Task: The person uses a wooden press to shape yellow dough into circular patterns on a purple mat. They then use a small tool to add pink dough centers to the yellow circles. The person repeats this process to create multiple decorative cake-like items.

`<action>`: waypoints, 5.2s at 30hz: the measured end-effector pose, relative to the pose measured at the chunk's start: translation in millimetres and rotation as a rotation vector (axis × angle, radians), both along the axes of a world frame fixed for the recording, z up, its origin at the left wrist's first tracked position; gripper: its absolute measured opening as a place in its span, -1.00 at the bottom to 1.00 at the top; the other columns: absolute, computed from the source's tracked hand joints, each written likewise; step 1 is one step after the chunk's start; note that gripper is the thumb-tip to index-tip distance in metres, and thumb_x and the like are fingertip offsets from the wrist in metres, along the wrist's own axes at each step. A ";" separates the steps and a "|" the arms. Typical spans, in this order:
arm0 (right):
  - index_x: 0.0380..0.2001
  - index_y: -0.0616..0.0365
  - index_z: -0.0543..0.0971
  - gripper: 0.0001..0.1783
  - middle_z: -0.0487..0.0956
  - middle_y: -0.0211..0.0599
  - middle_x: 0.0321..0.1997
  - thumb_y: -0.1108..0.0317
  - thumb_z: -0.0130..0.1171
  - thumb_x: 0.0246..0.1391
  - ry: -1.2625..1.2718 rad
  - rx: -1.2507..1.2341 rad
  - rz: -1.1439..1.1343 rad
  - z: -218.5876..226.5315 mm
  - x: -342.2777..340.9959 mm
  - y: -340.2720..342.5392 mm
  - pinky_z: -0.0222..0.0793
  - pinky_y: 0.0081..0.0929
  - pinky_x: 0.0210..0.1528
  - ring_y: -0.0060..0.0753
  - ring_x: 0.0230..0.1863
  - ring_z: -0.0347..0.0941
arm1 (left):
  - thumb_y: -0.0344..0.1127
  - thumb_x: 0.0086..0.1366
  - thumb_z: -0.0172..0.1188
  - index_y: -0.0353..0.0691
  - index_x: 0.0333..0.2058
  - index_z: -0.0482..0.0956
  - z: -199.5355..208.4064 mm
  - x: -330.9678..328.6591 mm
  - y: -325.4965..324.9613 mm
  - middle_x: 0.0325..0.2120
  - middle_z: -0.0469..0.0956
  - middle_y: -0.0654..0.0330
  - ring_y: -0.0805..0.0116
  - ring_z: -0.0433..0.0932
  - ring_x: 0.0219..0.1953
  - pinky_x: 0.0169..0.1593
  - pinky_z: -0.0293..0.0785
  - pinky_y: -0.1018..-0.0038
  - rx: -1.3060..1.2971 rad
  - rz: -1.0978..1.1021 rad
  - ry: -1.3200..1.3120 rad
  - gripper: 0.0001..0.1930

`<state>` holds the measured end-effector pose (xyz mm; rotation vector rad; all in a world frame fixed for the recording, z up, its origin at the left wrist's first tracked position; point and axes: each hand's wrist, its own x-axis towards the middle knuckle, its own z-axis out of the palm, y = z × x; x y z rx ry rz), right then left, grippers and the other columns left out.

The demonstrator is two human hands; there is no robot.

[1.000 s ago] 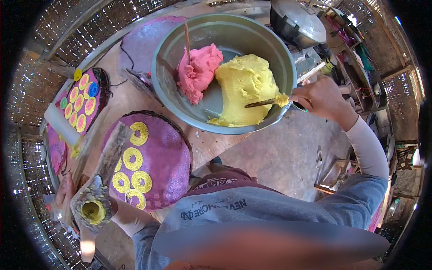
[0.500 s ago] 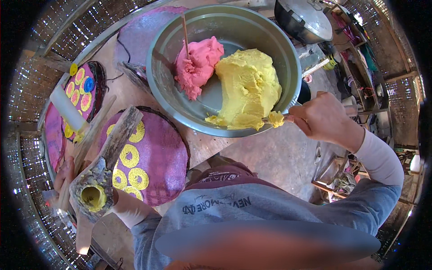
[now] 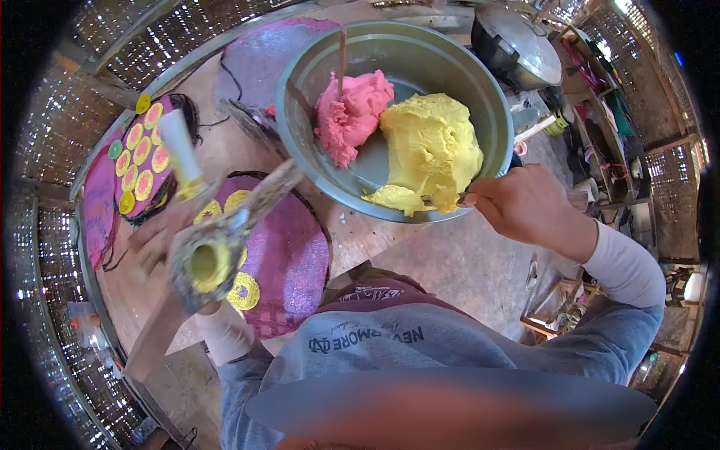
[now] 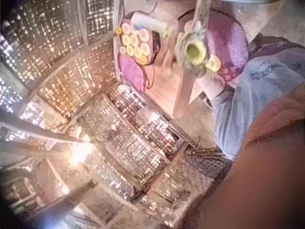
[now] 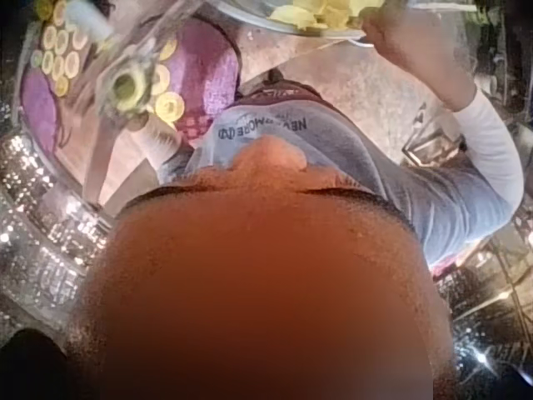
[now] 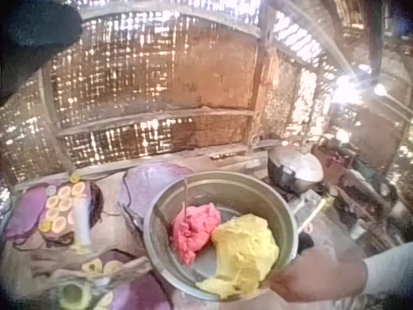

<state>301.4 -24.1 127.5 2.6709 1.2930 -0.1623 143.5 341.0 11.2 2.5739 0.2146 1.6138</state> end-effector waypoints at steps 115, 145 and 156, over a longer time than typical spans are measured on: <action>0.17 0.43 -0.01 -0.05 0.17 0.26 0.16 0.14 0.27 -0.12 0.477 0.988 0.477 -68.8 -282.5 262.6 0.06 -0.23 0.20 0.17 0.21 0.11 | -0.18 -0.22 0.35 -0.16 -0.32 0.56 -3.1 -231.7 46.1 -0.41 0.56 0.08 0.08 0.55 -0.34 -0.29 0.45 0.29 -0.552 -0.380 0.763 -0.60; 0.05 0.27 0.34 -0.18 0.49 -0.22 -0.21 -0.31 -0.18 0.05 1.471 0.085 -0.185 -131.1 -200.4 254.1 0.34 -0.46 -0.21 -0.48 -0.22 0.41 | 0.02 0.24 -0.05 -0.08 -0.28 0.35 -85.2 -149.0 152.5 -0.41 0.39 0.30 0.12 0.43 -0.14 -0.14 0.49 0.15 -1.818 -2.121 -0.544 -0.71; -0.34 0.27 0.54 -0.17 0.50 -0.27 -0.58 -0.41 -0.22 -0.01 1.437 0.100 -0.202 -142.7 -217.1 260.9 0.31 -0.51 -0.59 -0.48 -0.58 0.43 | 0.06 0.19 -0.02 -0.06 -0.29 0.28 -89.2 -172.7 148.4 -0.44 0.38 0.30 0.21 0.47 -0.21 -0.28 0.55 0.20 -1.977 -1.850 -0.583 -0.67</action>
